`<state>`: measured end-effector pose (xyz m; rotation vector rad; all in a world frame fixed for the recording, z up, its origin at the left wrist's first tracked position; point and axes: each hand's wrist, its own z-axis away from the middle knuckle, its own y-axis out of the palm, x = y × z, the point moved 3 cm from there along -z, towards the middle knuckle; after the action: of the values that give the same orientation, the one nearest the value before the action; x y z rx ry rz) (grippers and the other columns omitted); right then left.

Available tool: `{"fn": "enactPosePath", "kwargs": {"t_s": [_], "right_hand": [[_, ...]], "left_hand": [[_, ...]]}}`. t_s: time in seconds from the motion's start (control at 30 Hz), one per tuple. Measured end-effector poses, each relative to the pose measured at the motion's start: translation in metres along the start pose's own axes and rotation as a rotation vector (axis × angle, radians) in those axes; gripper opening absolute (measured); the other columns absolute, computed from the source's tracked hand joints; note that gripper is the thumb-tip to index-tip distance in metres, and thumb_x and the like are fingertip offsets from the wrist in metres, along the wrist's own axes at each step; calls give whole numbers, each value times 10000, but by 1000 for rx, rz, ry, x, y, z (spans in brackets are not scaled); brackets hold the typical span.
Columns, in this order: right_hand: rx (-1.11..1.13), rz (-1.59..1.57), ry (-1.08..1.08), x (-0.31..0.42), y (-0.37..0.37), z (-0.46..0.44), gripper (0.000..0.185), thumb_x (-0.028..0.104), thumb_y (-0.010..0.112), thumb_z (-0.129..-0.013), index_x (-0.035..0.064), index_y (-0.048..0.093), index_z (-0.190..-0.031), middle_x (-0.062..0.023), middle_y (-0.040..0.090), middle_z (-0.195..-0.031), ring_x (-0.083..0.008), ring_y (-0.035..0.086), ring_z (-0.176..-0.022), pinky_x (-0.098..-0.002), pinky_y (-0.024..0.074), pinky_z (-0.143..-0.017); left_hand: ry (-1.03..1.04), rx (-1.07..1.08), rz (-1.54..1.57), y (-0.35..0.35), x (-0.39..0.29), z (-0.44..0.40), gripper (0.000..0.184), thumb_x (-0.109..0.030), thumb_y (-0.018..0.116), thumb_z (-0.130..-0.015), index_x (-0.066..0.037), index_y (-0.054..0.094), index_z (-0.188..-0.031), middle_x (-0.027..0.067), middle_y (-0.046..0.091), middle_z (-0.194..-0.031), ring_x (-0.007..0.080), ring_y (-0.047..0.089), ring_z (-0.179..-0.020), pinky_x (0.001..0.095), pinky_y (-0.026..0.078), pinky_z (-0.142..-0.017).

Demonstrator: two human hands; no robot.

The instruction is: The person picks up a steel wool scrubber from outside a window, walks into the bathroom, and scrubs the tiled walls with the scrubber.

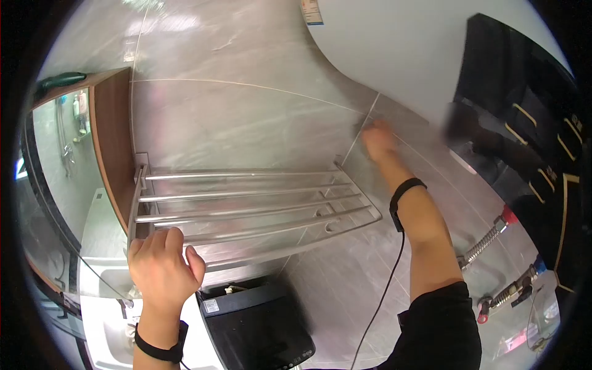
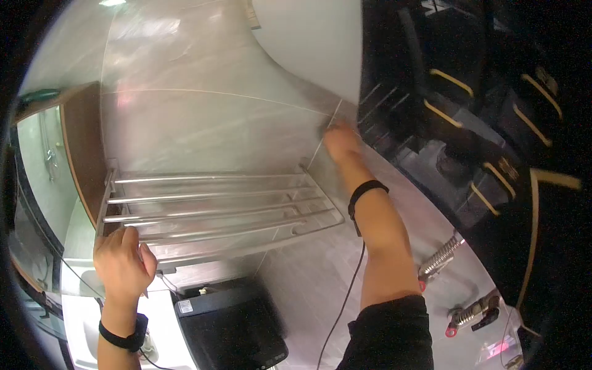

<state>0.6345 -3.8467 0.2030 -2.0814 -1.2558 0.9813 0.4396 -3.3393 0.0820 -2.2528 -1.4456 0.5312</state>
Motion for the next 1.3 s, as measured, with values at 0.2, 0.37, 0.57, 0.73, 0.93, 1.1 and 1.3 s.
{"fn": "enactPosePath", "kwargs": {"t_s": [0.2, 0.37, 0.57, 0.73, 0.93, 1.1, 1.3], "right_hand": [[-351, -651, 160, 0, -52, 112, 259, 31, 663, -780, 54, 679, -1037, -162, 684, -1045, -333, 639, -973, -413, 490, -857], [-557, -863, 218, 52, -80, 263, 225, 16, 676, -823, 51, 675, -1045, -99, 685, -1040, -201, 606, -924, -330, 476, -845], [-340, -938, 240, 98, -78, 386, 287, -32, 670, -749, 60, 679, -1021, -97, 689, -1071, -243, 628, -920, -346, 479, -864], [-272, -1093, 450, 88, -45, 388, 292, -19, 681, -776, 68, 673, -1055, -81, 686, -1061, -206, 641, -896, -321, 496, -835], [-268, -1222, 569, 81, 8, 336, 286, -7, 674, -825, 54, 659, -1104, -95, 674, -1051, -186, 649, -892, -296, 502, -839], [-422, -1365, 545, 84, 48, 231, 278, -5, 660, -842, 27, 640, -1117, -114, 658, -1071, -205, 638, -949, -308, 494, -864], [-537, -1058, 478, 123, 93, 155, 245, -11, 640, -865, 9, 612, -1107, -116, 626, -1053, -212, 614, -951, -319, 484, -853]], "left_hand": [[162, -29, 71, -8, -6, 3, 193, -234, 622, -756, -54, 564, -793, 111, 542, -718, 308, 563, -713, 415, 410, -669], [558, -16, -55, -3, -17, 13, 192, -244, 635, -769, -109, 609, -903, 25, 541, -727, 198, 555, -625, 344, 408, -577], [477, -84, -224, -19, -11, -106, 119, -179, 564, -790, -143, 568, -903, 51, 510, -744, 229, 568, -700, 385, 443, -600], [539, -312, -199, 1, 11, -187, 106, -143, 564, -817, -113, 558, -918, 68, 519, -813, 270, 562, -787, 399, 464, -700], [465, -197, -225, 40, 45, -222, 157, -164, 589, -822, -95, 547, -957, 86, 547, -835, 279, 573, -837, 407, 469, -746], [396, -238, -203, 79, 65, -250, 192, -235, 630, -848, -87, 530, -918, 84, 571, -904, 292, 571, -907, 429, 468, -772], [498, -519, -118, 84, 73, -243, 363, -169, 680, -828, -78, 554, -1156, 143, 522, -1251, 371, 498, -1142, 451, 421, -962]]}}
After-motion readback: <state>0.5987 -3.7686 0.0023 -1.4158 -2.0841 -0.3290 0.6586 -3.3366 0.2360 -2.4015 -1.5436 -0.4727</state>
